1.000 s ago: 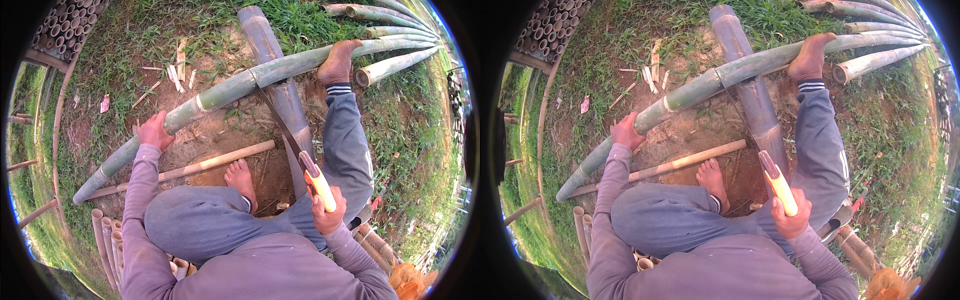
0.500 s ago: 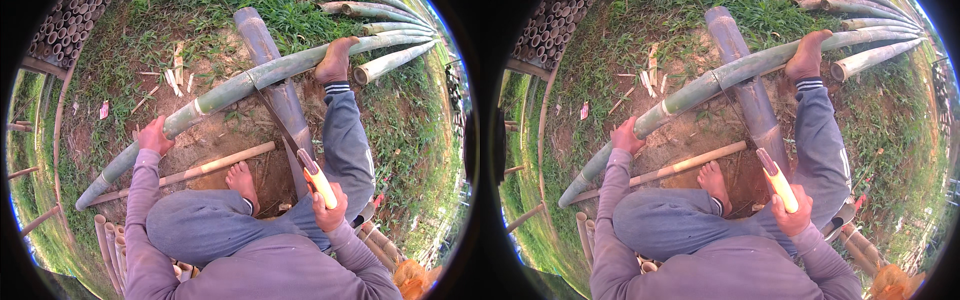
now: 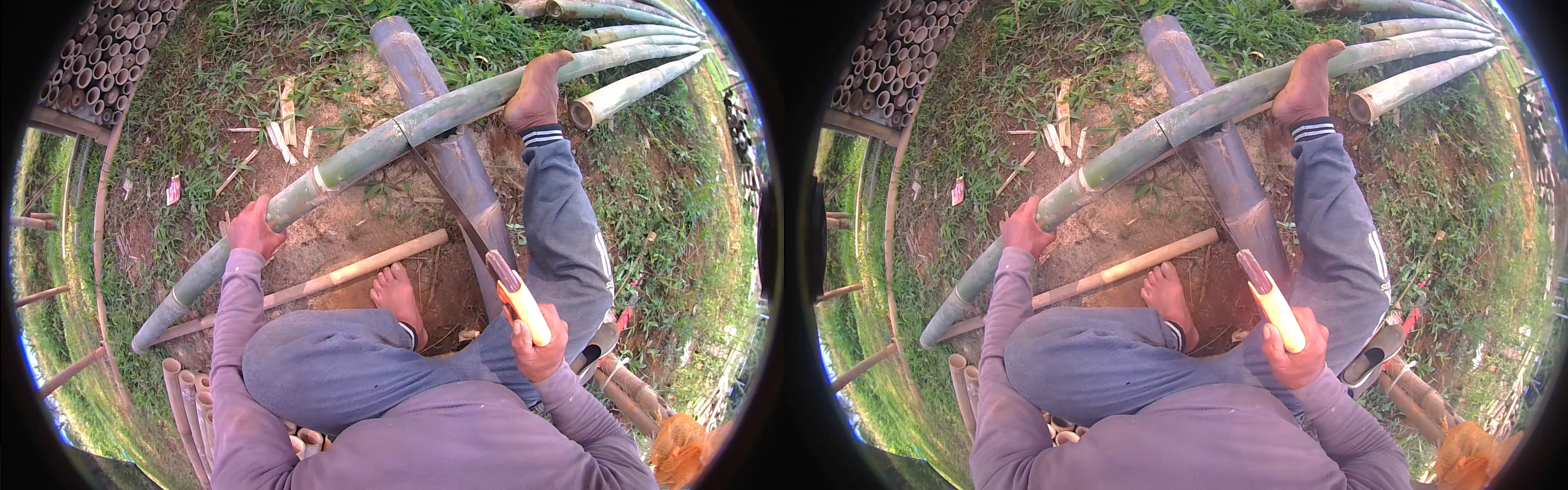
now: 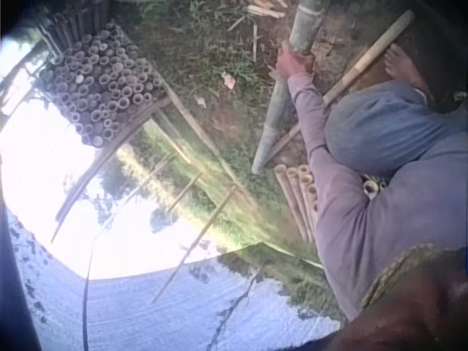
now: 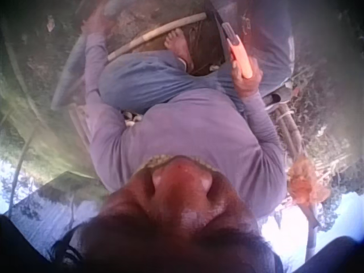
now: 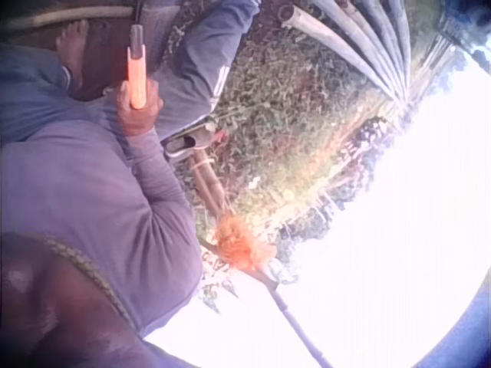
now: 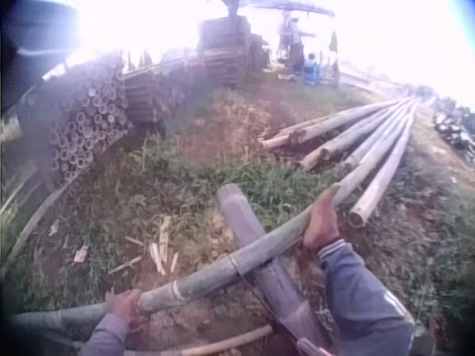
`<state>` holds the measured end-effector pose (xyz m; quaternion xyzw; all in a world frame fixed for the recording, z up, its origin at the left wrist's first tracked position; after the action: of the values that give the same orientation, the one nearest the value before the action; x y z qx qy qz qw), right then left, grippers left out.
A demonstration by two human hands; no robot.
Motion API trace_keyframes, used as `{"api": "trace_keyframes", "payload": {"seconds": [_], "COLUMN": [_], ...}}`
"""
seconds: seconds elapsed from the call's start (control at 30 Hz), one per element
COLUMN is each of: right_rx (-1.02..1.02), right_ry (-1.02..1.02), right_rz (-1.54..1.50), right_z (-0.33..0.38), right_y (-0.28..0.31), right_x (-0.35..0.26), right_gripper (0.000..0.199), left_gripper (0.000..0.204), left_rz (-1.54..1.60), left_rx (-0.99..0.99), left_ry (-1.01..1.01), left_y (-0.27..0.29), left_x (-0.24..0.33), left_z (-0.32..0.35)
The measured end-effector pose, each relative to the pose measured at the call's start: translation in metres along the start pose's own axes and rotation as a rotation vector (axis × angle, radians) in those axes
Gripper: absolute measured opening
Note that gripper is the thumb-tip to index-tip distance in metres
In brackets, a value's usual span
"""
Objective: The person sits on the ground and uses a hand saw to cut long bamboo poles into shorter sections. After each cut, the person places the cut piece onto a nearby stack of bamboo.
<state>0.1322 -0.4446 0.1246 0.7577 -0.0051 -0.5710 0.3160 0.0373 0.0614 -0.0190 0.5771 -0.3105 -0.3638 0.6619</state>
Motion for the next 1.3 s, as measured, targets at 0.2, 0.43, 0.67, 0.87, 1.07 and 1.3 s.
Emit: {"api": "trace_keyframes", "payload": {"seconds": [0.2, 0.43, 0.67, 0.87, 1.07, 1.3], "right_rx": [0.075, -0.021, 0.013, -0.002, -0.042, -0.053], "right_ry": [-0.099, -0.026, -0.081, -0.195, -0.142, -0.266], "right_rz": [-0.111, -0.036, -0.137, -0.056, -0.130, 0.062], "right_z": [-0.161, -0.057, -0.100, -0.159, -0.034, -0.179], "right_y": [-0.110, -0.037, -0.067, -0.101, -0.003, -0.128], "right_x": [0.049, 0.006, 0.025, 0.024, -0.011, 0.059], "right_gripper": [0.027, 0.019, 0.022, 0.031, 0.023, 0.036], "left_gripper": [0.065, 0.073, 0.073, 0.072, 0.081, 0.080], "left_rz": [-0.023, -0.011, -0.019, -0.049, -0.074, -0.101], "left_rx": [-0.002, -0.032, -0.052, -0.087, -0.065, -0.031], "left_ry": [0.005, 0.024, 0.023, 0.044, 0.049, 0.023], "left_y": [0.003, -0.010, -0.004, 0.002, -0.009, -0.016], "left_x": [0.010, -0.012, 0.003, 0.000, -0.005, 0.002], "left_z": [-0.008, 0.001, -0.005, -0.005, -0.002, -0.010]}}
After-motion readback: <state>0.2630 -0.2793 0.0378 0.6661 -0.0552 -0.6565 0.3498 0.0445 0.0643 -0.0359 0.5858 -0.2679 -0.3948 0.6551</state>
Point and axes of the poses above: each hand's wrist, its own z-axis away from the middle knuckle, its own y-axis out of the back of the hand, x = y × z, the point moved 7 cm from there along -z, towards the middle knuckle, and after that the axes turned 9 degrees about -z, right-handed, at the moved point
